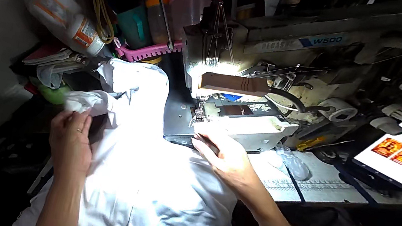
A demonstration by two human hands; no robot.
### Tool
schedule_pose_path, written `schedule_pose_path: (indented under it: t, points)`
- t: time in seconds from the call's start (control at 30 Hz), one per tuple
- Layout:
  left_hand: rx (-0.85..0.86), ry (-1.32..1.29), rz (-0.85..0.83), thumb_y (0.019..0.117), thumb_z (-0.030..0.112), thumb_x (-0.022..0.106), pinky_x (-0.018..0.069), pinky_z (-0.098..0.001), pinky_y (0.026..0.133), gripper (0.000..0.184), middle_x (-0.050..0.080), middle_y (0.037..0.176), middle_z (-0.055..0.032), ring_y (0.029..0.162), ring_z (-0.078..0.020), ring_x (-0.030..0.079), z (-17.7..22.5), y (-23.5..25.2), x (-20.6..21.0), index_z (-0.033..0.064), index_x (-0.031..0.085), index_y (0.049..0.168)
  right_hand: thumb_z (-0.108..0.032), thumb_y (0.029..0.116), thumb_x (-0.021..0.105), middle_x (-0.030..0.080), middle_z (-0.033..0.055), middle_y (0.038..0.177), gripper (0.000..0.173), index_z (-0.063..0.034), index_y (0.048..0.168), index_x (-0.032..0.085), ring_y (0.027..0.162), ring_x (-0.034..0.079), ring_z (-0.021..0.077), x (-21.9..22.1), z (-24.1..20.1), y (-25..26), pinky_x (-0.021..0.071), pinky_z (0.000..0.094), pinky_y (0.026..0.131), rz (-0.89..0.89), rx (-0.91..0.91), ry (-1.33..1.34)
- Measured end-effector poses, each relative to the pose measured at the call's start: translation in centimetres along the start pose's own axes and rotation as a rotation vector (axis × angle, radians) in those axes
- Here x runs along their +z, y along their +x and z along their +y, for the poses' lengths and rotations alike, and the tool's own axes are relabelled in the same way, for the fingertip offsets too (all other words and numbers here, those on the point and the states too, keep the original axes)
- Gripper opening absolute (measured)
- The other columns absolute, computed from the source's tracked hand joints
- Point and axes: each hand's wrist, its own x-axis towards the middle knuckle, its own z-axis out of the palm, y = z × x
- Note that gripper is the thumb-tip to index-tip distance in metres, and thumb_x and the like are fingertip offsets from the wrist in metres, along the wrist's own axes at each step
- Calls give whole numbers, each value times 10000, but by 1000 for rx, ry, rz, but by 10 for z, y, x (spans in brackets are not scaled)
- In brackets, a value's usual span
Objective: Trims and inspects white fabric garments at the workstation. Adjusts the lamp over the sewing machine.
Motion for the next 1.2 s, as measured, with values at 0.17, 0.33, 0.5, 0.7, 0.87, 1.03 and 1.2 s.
schedule_pose_path:
  t: [0.17,0.33,0.5,0.7,0.87,1.03,1.2]
  points:
    - [-57,46,60,1016,105,511,530,-380,987,583,419,1502,-106,1265,-189,557,-23,-12,-31,94,272,1548,-461,897,708,702,-66,889,343,-164,1064,749,776,647,25,-10,40,-49,557,245,702,4,202,189]
    - [270,348,-82,1019,169,520,513,-269,920,426,555,1312,-58,1116,-66,576,9,-69,-39,-29,442,1388,-246,892,718,716,54,930,209,-78,1013,741,862,691,178,-13,35,-78,576,435,790,-135,288,-7]
    - [371,399,-507,1005,218,598,530,-258,967,196,689,1107,-20,1111,-61,626,-6,-158,-16,75,703,1089,-163,921,616,689,17,886,163,-88,982,747,820,639,93,-1,10,-80,531,316,759,-200,286,98]
    - [277,319,-608,982,131,615,558,-241,930,150,695,1092,-45,1082,-83,648,-13,-188,-13,80,737,1055,-195,939,675,705,140,1103,271,-51,1166,712,980,697,317,-2,5,-78,546,556,837,-255,302,-200]
    - [222,303,-661,952,125,662,562,-289,963,213,706,1133,-121,1099,-133,667,-13,-200,-7,-17,719,1101,-200,948,576,622,29,833,158,-73,961,669,768,597,118,-8,-3,-81,490,328,712,-379,314,147]
    - [100,375,-755,866,284,802,541,-313,1007,691,657,1261,-251,1160,-185,668,-3,-216,-2,-175,552,1317,-185,1024,592,659,-77,886,149,-73,1032,690,724,551,-84,-6,-38,-100,465,99,649,-437,21,747]
    - [20,252,-551,952,-14,577,590,-195,758,159,726,930,-9,818,-9,685,6,-199,-10,-47,675,1073,-108,1008,541,708,-76,995,218,-89,1161,695,648,539,-86,-5,-25,-107,442,94,546,-167,50,751]
